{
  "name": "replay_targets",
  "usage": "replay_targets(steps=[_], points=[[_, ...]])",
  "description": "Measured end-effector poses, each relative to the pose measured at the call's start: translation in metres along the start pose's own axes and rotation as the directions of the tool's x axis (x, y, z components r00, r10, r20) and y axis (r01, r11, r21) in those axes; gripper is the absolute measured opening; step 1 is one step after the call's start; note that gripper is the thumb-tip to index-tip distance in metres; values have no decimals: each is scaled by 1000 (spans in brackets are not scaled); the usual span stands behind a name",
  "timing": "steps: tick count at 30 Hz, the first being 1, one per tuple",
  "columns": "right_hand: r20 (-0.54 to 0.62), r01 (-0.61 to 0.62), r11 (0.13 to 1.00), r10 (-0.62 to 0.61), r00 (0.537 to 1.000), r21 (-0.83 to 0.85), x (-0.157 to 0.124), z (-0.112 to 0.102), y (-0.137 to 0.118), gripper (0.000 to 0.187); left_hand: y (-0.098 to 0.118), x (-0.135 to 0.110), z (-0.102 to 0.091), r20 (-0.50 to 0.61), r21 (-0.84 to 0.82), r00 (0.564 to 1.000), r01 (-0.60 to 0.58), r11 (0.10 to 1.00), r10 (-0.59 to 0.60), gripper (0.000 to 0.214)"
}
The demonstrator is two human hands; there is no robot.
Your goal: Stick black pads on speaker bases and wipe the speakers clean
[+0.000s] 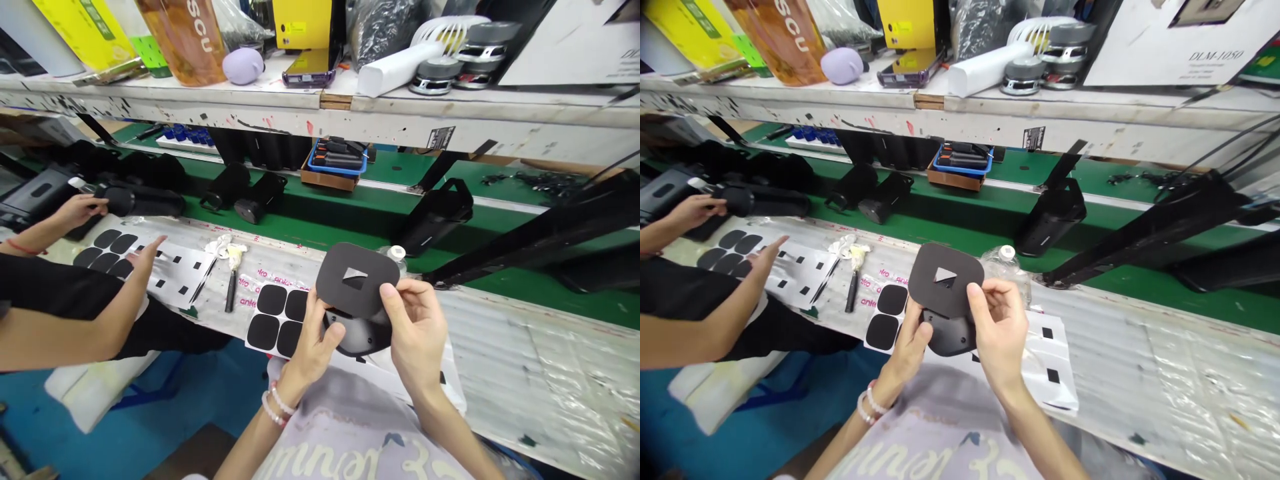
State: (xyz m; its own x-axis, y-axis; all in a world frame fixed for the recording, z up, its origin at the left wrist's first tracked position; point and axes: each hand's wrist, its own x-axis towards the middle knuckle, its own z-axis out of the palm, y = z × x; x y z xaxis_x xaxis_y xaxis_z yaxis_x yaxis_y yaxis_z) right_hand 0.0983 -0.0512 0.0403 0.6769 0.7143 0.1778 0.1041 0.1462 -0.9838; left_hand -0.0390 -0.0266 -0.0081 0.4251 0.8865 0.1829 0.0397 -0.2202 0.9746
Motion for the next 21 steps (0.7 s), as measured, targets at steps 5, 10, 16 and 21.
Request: replay_targets(steps=[5, 10, 16, 21], points=[[83, 143, 982, -133, 988, -120, -5, -3, 6, 9, 8, 3, 6, -59, -50, 982, 178, 983, -181, 44], [160, 319, 901, -282, 946, -295, -1, -2, 14, 10, 9, 6, 10, -98, -58, 982, 154, 986, -159, 43], [116, 309, 946, -298, 948, -100, 2, 4, 5, 52, 2, 3, 7, -86, -14, 985, 151, 988, -152, 42], [128, 242, 969, -233, 964, -58, 10, 3, -5, 19, 4, 1, 3, 22, 69, 999, 34, 997, -35, 41]])
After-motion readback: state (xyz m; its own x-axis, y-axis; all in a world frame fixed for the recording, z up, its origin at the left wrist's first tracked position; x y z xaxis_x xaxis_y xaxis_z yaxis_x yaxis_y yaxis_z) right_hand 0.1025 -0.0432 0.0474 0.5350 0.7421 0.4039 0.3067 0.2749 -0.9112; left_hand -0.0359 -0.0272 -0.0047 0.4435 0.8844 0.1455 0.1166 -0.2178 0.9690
